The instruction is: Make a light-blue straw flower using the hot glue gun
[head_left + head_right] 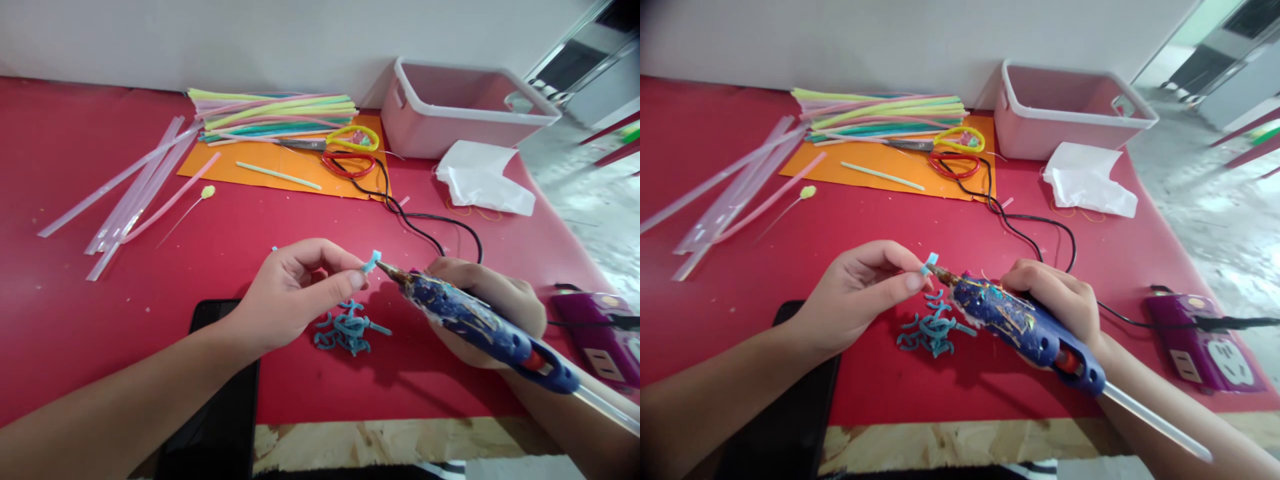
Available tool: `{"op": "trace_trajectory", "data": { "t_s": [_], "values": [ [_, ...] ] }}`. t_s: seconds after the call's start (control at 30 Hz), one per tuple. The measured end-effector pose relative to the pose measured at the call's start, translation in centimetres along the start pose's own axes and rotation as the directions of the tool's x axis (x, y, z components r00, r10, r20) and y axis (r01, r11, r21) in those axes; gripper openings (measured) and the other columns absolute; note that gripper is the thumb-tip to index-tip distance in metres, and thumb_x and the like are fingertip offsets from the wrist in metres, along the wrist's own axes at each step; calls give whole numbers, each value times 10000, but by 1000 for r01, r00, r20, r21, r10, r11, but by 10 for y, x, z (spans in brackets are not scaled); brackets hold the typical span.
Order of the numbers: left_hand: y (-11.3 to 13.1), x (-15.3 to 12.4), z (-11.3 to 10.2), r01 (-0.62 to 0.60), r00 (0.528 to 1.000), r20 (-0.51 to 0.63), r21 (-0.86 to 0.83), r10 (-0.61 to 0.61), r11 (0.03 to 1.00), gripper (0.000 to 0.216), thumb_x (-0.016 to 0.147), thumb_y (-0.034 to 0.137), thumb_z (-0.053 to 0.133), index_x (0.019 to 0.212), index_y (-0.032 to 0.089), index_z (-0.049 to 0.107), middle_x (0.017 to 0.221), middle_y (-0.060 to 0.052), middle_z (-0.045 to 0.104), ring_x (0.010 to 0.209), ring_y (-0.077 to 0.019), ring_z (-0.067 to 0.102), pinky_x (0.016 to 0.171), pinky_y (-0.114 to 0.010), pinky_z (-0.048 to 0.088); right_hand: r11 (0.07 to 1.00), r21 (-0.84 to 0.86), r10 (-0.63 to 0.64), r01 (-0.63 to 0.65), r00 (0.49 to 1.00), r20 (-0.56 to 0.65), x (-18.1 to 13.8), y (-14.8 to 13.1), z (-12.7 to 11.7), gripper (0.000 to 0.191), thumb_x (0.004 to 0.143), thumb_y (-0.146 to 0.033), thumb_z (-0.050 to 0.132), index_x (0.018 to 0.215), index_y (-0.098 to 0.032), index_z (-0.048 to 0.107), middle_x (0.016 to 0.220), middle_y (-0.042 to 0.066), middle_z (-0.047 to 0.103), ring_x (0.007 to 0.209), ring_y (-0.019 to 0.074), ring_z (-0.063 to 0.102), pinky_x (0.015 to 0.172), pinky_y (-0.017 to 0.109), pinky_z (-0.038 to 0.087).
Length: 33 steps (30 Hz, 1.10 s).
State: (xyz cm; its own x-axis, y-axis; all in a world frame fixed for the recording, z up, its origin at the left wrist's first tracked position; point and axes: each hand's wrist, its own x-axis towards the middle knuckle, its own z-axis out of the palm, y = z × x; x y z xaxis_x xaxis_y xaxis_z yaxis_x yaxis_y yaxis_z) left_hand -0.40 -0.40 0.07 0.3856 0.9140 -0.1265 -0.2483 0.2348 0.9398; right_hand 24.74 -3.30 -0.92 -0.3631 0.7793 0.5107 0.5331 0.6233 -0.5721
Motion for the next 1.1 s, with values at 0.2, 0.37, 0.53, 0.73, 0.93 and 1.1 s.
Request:
{"op": "trace_trajectory", "data": {
  "t_s": [0.2,0.37,0.53,0.73,0.93,1.1],
  "values": [
    [0,-1,1,17,1000,10,-51,-16,999,106,782,238,824,753,193,733,717,19,749,662,-93,677,622,-177,537,998,-52,37,-38,999,-11,-1,0,2,196,755,-132,654,898,-244,581,726,-8,630,579,142,597,513,280,471],
    [-1,0,1,16,999,33,-102,-13,995,89,795,202,816,759,193,735,713,37,751,650,-64,674,626,-142,535,998,-18,54,-54,999,-1,-2,-2,3,177,774,-129,640,905,-235,585,724,-11,615,579,125,567,519,273,456],
    [-1,0,-1,-4,999,50,-95,9,995,71,804,198,808,781,191,741,742,28,764,690,-76,693,655,-153,549,998,21,53,-55,997,59,-4,2,0,155,797,-145,661,910,-219,584,727,-4,612,589,120,566,538,272,455],
    [0,0,-1,27,999,24,-70,-25,997,83,787,220,821,764,199,744,721,32,744,667,-66,661,623,-145,531,998,41,47,-51,994,100,-4,2,-2,150,821,-130,646,931,-213,585,737,-4,602,595,110,557,544,263,448],
    [0,1,1,12,1000,15,-72,-11,997,82,801,185,803,764,190,730,722,47,714,654,-45,636,610,-120,518,999,20,37,-37,999,-12,-3,0,2,187,785,-117,643,917,-234,579,741,-10,611,597,123,576,540,270,464],
    [-1,1,1,15,999,30,-113,-12,993,93,800,175,805,757,183,723,719,51,712,669,-40,655,628,-109,530,996,-16,83,-83,997,7,-6,5,1,209,748,-177,681,925,-231,586,720,-16,631,538,112,549,483,264,442]
  ]
}}
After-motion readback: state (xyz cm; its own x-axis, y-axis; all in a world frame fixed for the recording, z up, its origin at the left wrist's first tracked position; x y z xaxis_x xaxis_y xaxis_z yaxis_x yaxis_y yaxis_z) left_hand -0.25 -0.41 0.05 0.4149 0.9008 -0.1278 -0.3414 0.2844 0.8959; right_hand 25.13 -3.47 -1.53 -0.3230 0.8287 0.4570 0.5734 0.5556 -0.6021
